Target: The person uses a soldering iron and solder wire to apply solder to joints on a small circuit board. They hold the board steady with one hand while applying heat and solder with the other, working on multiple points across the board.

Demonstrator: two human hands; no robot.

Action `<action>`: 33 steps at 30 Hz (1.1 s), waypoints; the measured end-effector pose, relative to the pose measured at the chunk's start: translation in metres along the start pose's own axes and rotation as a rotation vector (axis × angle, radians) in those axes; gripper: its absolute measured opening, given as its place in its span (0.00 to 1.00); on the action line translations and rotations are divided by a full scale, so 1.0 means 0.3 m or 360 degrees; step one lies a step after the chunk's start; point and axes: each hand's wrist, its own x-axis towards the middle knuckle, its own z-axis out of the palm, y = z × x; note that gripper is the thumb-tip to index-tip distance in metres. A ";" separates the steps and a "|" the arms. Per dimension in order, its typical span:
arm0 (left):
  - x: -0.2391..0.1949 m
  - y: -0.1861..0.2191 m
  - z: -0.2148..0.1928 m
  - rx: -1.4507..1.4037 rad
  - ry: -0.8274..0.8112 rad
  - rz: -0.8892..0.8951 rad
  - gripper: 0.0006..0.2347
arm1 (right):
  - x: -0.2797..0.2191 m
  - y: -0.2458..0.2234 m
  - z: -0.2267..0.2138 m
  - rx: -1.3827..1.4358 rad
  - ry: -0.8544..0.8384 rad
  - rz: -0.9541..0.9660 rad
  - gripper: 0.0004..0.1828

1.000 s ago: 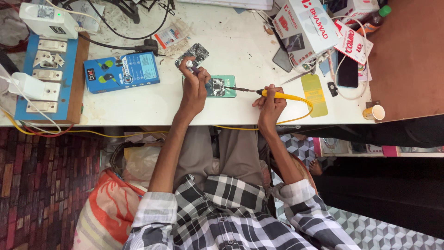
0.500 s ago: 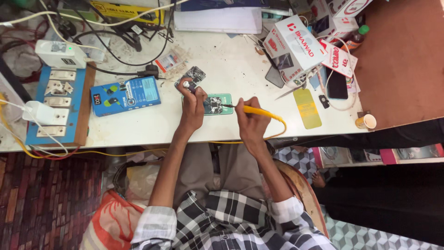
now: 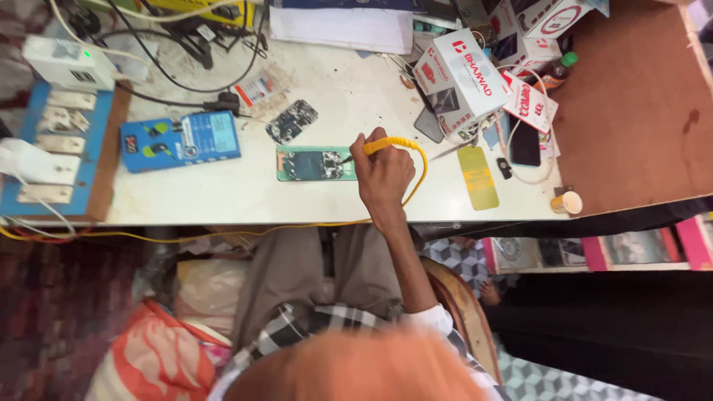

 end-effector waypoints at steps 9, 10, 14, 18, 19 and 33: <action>-0.001 0.037 0.122 -0.0383 -0.0101 -0.0122 0.11 | 0.011 0.065 0.003 0.0075 0.0118 -0.0258 0.15; -0.013 0.049 0.128 -0.0374 -0.0093 -0.0105 0.11 | 0.007 0.067 -0.005 0.0139 0.0081 -0.0210 0.16; -0.067 0.101 0.195 -0.0353 -0.0035 -0.0018 0.12 | 0.010 0.071 -0.010 0.0211 -0.0053 0.0008 0.19; -0.059 0.154 0.244 -0.0353 -0.0059 -0.0016 0.13 | 0.009 0.072 -0.008 0.0197 -0.0037 0.0016 0.18; -0.049 0.163 0.252 -0.0349 -0.0077 -0.0019 0.14 | 0.014 0.073 -0.006 0.0188 -0.0024 -0.0027 0.18; -0.127 0.160 0.290 -0.0404 -0.0032 -0.0031 0.17 | 0.020 0.110 -0.012 0.0351 -0.0094 -0.0085 0.18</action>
